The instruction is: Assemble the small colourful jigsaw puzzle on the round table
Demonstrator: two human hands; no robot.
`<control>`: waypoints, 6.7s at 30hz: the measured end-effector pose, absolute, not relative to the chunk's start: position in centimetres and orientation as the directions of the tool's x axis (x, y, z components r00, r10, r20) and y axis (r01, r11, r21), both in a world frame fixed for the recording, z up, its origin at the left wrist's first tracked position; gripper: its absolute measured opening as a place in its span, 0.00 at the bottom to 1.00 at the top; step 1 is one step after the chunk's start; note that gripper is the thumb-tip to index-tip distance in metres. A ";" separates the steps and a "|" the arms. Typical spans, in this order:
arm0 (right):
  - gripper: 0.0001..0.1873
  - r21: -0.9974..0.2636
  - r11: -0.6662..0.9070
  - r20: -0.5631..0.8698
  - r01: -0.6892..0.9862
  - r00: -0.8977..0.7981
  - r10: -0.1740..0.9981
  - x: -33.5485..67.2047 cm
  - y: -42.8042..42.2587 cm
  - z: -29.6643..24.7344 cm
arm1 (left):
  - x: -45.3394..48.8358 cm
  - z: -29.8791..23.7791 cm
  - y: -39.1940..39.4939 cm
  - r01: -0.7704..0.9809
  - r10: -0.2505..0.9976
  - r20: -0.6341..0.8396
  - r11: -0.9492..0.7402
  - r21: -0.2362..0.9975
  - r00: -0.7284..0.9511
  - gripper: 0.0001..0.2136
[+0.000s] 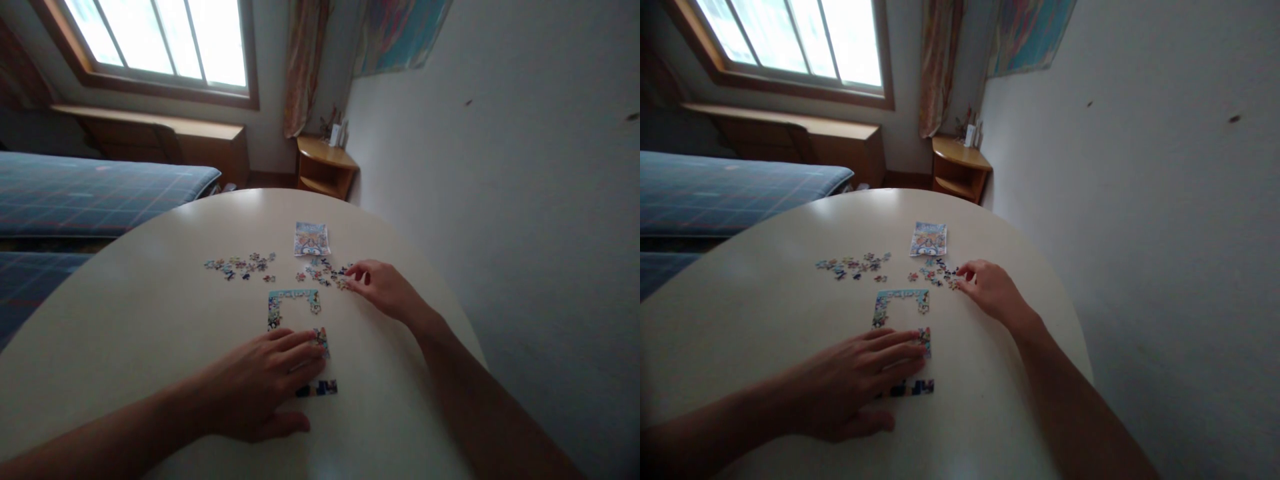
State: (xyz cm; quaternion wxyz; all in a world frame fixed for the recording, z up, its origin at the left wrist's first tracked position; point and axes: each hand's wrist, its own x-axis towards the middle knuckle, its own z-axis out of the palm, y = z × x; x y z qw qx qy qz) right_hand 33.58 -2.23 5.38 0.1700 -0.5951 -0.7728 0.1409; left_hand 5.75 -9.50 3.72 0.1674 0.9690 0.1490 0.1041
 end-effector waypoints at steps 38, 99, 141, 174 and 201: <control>0.09 -0.423 0.431 0.252 0.797 -0.353 0.901 31.9 -1.1 2.8 | 5.3 3.7 -9.1 0.304 0.356 0.156 -0.911 0.280 0.922 0.22; 0.06 -0.510 0.386 0.297 0.769 -0.264 0.918 30.0 -0.8 1.6 | 3.2 0.9 -3.9 0.789 0.843 0.260 -0.534 0.305 0.471 0.20; 0.15 -0.381 0.329 0.244 0.864 -0.249 0.937 32.0 -0.2 1.7 | 2.8 0.7 -3.7 0.790 0.847 0.277 -0.527 0.314 0.454 0.18; 0.11 -0.330 0.322 0.145 0.887 -0.289 0.946 36.3 0.4 2.1 | 2.3 -0.2 -3.0 0.812 0.862 0.264 -0.500 0.302 0.433 0.21; 0.15 -0.328 0.300 0.187 0.896 -0.250 0.950 34.7 0.5 1.7 | 2.2 -0.4 -3.0 0.810 0.863 0.277 -0.496 0.313 0.422 0.20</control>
